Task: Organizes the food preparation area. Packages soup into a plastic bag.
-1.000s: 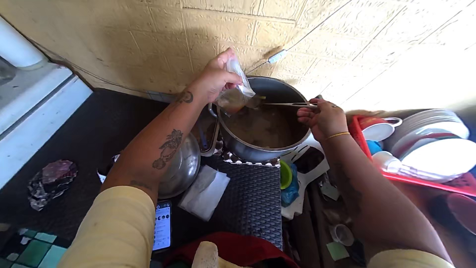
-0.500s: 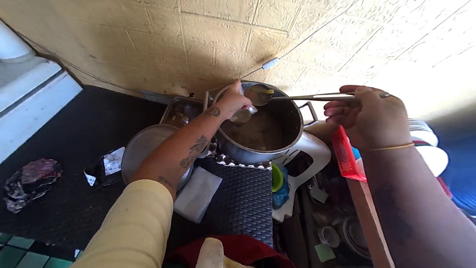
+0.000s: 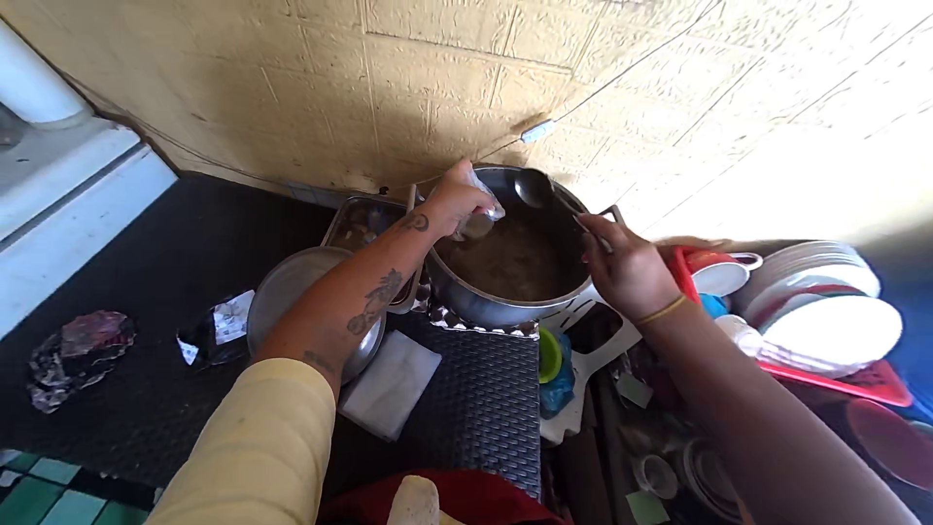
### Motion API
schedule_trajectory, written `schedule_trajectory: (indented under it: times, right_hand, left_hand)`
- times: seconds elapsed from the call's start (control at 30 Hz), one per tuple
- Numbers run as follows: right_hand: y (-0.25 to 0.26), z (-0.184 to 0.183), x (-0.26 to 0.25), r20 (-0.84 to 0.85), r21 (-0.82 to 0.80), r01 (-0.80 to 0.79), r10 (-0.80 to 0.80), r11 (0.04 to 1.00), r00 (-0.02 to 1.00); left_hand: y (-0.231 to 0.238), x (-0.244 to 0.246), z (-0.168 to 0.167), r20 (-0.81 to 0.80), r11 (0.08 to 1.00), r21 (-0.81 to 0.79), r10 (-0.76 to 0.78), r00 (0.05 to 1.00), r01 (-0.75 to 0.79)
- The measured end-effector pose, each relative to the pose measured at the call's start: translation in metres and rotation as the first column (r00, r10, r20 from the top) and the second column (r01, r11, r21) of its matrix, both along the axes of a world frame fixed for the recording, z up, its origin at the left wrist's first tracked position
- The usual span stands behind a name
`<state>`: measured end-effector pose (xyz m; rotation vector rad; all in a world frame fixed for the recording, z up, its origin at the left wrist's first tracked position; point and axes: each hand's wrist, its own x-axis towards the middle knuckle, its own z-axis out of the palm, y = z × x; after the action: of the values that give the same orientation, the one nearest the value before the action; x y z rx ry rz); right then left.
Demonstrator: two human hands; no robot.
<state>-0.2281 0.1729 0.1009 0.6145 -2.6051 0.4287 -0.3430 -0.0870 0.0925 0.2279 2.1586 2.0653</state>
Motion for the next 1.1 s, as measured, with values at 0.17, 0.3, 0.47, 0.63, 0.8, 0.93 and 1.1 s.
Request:
schedule_trajectory:
  times: [0.17, 0.3, 0.47, 0.63, 0.8, 0.93, 1.1]
  right_hand:
    - [-0.009, -0.039, -0.028, 0.130, 0.028, 0.117, -0.120, 0.993, 0.984]
    - [-0.028, -0.050, -0.041, 0.296, -0.176, 0.313, -0.253, 0.933, 0.921]
    - [-0.036, -0.058, -0.062, 0.521, -0.629, 0.563, -0.246, 0.536, 0.817]
    - [-0.039, -0.058, -0.065, 0.613, -0.769, 0.625, -0.118, 0.137, 0.781]
    - [-0.040, -0.052, -0.057, 0.645, -0.764, 0.645, -0.033, 0.008, 0.764]
    - [-0.037, -0.048, -0.054, 0.639, -0.769, 0.639, -0.016, 0.023, 0.769]
    - [-0.044, -0.054, -0.046, 0.523, -0.727, 0.506, -0.103, 0.464, 0.846]
  left_hand:
    - [-0.011, 0.005, 0.019, -0.019, 1.000, 0.018, 0.009, 1.000, -0.009]
    - [-0.018, 0.008, 0.027, -0.051, 1.000, 0.012, 0.012, 0.999, -0.011]
    - [-0.022, 0.013, 0.037, -0.053, 0.999, 0.029, 0.015, 0.998, -0.013]
    - [-0.029, 0.014, 0.040, -0.062, 1.000, 0.007, 0.026, 0.998, -0.025]
    - [-0.032, 0.014, 0.043, -0.064, 1.000, 0.020, 0.020, 0.998, -0.019]
    - [-0.036, 0.014, 0.044, -0.073, 1.000, 0.013, 0.017, 0.997, -0.016]
    - [-0.038, 0.014, 0.046, -0.072, 0.999, 0.006, 0.032, 0.997, -0.031]
